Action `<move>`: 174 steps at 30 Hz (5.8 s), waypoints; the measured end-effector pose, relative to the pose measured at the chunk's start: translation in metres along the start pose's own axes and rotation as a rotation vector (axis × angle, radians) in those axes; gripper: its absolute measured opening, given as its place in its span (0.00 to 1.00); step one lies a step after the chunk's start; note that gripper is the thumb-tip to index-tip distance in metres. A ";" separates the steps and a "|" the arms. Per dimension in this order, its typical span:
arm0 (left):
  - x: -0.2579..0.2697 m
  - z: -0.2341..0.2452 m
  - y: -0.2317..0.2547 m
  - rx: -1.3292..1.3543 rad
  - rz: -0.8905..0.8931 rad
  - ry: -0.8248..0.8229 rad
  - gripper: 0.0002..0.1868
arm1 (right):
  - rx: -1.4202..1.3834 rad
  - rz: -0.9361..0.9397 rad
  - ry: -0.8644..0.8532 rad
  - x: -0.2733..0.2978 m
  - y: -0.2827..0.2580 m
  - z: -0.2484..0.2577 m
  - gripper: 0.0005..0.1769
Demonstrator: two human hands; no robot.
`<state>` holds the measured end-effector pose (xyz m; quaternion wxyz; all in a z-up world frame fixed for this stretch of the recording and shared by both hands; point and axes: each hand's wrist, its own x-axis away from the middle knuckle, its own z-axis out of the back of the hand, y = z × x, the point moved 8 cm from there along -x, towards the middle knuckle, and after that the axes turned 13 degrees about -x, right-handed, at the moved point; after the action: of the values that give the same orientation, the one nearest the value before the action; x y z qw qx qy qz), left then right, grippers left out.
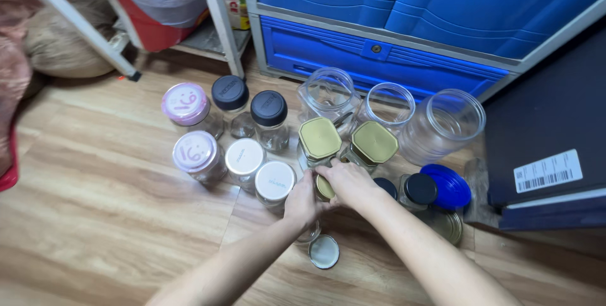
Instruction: The person matches various lids to glass jars on the floor, screws them on, and arranges the closed jars into rows.
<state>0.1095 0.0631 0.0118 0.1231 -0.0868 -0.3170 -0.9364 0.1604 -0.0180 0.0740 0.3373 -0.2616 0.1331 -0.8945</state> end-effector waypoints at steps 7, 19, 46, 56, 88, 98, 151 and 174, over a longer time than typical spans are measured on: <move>0.008 -0.005 -0.012 0.158 -0.096 0.005 0.49 | -0.216 -0.182 0.144 0.030 0.004 0.005 0.49; -0.008 -0.012 -0.009 0.257 -0.149 -0.019 0.52 | -0.171 -0.293 0.203 0.027 0.011 0.015 0.50; -0.009 -0.018 -0.010 0.233 -0.143 -0.031 0.53 | 0.113 -0.535 -0.003 0.022 0.030 0.003 0.41; 0.003 -0.006 0.000 0.114 -0.375 0.011 0.66 | -0.122 -0.363 0.268 0.032 -0.010 0.016 0.47; 0.047 -0.035 -0.081 0.360 -0.257 -0.054 0.50 | -0.207 -0.228 0.324 0.055 -0.056 -0.042 0.39; 0.044 -0.036 -0.083 0.326 -0.265 -0.035 0.53 | 0.004 -0.283 0.153 0.042 -0.062 -0.053 0.52; 0.000 -0.003 -0.001 0.169 -0.357 0.053 0.56 | -0.173 -0.538 0.281 0.030 0.008 0.002 0.39; -0.005 -0.009 -0.004 0.145 -0.351 0.044 0.57 | 0.027 -0.408 0.225 0.011 -0.001 0.003 0.42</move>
<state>0.1120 0.0616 0.0014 -0.0291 -0.0008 -0.3911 -0.9199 0.1550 -0.0248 0.0813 0.1361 -0.1772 0.1021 -0.9694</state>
